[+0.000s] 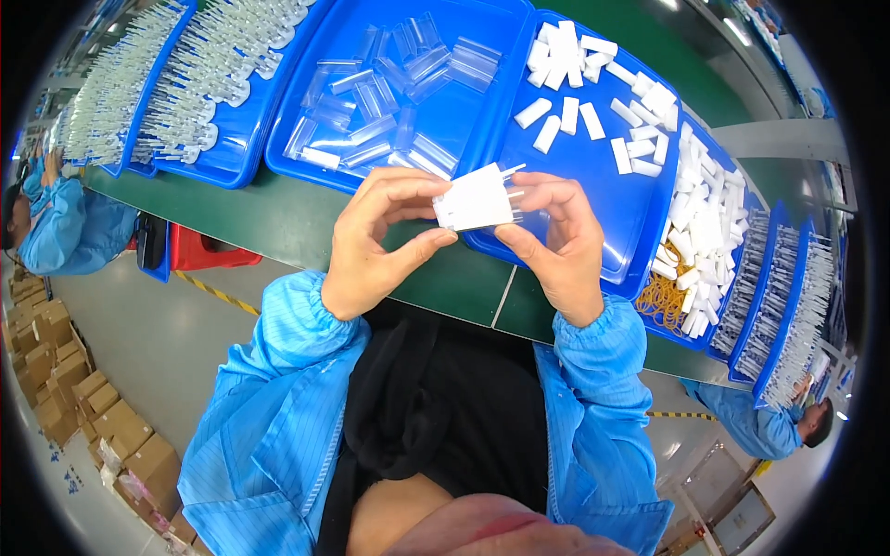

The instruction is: The person assembles plastic components by inserting white parts into clear plastic sleeves by hand and bundles the assembled units together using rubber bands.

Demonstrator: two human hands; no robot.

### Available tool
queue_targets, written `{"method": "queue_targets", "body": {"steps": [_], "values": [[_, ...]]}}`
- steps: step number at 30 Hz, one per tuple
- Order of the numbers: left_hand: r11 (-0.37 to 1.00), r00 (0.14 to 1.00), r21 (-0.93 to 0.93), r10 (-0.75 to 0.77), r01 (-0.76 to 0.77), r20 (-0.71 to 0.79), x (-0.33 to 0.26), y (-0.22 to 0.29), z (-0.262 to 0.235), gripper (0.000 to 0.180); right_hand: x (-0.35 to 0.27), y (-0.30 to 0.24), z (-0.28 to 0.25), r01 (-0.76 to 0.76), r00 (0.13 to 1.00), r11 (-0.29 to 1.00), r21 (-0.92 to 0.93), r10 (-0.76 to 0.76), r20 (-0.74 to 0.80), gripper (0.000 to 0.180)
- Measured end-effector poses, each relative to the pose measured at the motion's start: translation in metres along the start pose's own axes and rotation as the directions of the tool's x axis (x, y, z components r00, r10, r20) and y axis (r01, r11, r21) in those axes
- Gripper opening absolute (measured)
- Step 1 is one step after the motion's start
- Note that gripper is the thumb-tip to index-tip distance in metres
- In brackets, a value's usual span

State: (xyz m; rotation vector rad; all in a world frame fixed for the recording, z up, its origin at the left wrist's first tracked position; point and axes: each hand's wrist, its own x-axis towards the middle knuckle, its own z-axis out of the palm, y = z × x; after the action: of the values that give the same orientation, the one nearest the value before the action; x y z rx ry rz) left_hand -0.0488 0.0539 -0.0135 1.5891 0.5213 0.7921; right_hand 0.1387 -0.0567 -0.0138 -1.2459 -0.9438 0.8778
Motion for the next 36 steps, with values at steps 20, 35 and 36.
{"method": "queue_targets", "body": {"steps": [20,35,36], "values": [[0.945,0.962,0.281,0.217,-0.165,-0.166,-0.013,-0.002,-0.033,0.042,0.157,0.032,0.031,0.425,0.888,-0.109,-0.898,-0.143,0.438,0.018],[0.92,0.971,0.322,0.237,-0.223,-0.003,0.0,-0.002,-0.019,0.042,0.041,-0.021,0.015,-0.166,0.951,0.957,0.237,0.219,-0.22,0.033],[0.913,0.971,0.338,0.239,-0.228,0.01,0.0,-0.002,-0.018,0.041,0.038,-0.02,0.015,-0.145,0.951,0.967,0.211,0.195,-0.242,0.031]]}}
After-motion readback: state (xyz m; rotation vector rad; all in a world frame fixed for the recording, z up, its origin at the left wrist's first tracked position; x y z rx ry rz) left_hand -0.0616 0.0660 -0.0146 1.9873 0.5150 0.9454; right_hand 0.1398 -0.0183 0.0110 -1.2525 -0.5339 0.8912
